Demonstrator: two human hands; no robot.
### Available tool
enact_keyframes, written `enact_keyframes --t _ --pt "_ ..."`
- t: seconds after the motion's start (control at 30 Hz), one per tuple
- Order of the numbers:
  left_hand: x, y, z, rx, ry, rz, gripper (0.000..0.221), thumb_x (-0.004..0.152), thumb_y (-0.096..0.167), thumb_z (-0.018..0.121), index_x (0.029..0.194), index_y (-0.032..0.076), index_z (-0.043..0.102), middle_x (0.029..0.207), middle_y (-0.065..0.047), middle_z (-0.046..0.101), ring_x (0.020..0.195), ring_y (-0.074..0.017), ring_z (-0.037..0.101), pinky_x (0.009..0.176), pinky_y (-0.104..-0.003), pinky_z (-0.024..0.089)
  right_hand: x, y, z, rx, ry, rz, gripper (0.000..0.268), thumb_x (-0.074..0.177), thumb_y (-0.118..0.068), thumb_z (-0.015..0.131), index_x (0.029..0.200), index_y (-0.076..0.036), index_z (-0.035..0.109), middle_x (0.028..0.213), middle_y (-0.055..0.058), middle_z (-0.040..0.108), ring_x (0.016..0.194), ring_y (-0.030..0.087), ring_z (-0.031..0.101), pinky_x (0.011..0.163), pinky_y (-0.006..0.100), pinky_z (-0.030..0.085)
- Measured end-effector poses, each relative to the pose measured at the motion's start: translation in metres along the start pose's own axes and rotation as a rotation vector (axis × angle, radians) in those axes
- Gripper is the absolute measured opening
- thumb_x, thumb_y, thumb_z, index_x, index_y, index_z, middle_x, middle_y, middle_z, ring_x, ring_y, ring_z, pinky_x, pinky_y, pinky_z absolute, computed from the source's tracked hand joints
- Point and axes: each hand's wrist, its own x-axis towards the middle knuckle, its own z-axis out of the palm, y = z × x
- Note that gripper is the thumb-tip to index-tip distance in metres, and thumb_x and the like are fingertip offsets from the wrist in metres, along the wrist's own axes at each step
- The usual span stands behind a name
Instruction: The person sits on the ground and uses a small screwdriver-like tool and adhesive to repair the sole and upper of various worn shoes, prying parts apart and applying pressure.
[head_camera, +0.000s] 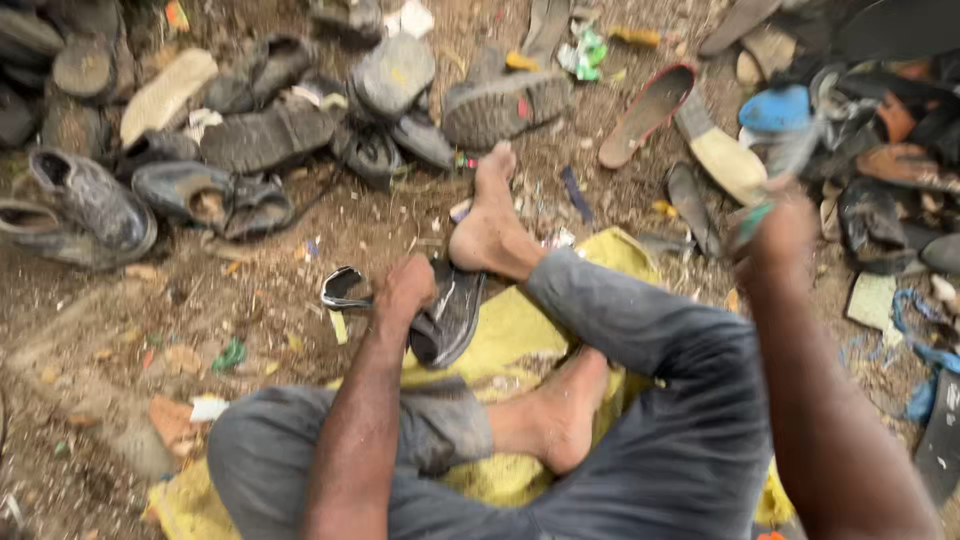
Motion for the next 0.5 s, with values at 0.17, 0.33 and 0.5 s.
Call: enact_keyframes --t 0.17,0.33,0.5 --pt "0.008 -0.007 0.005 -0.104 -0.005 -0.037 0.052 0.096 0.054 0.066 0.086 0.003 0.073 0.076 -0.008 0.067 0.07 -0.0238 0.066 0.067 -0.041 0.048 -0.054 -0.107 0.089 0.724 -0.705 0.534 0.041 0.096 -0.012 0.049 0.134 -0.018 0.064 0.087 0.015 0.076 0.075 0.025 0.073 0.069 0.039 0.059" --pt "-0.015 -0.007 0.03 -0.024 0.318 0.053 0.045 0.106 0.046 0.053 0.088 0.007 0.065 0.073 -0.01 0.064 0.064 -0.0236 0.062 0.061 -0.044 0.048 -0.051 -0.2 0.151 0.595 -0.473 0.266 0.027 0.099 -0.023 0.06 0.113 -0.003 0.069 0.087 0.026 0.07 0.081 0.041 0.069 0.078 0.049 0.053" --pt "-0.011 -0.014 0.031 -0.145 0.363 0.062 0.042 0.105 0.044 0.052 0.088 0.008 0.064 0.07 -0.007 0.063 0.061 -0.0214 0.059 0.058 -0.04 0.048 -0.051 -0.204 0.151 0.546 -0.38 0.295 0.028 0.097 -0.027 0.059 0.101 -0.002 0.072 0.093 0.03 0.069 0.09 0.05 0.065 0.081 0.056 0.05"
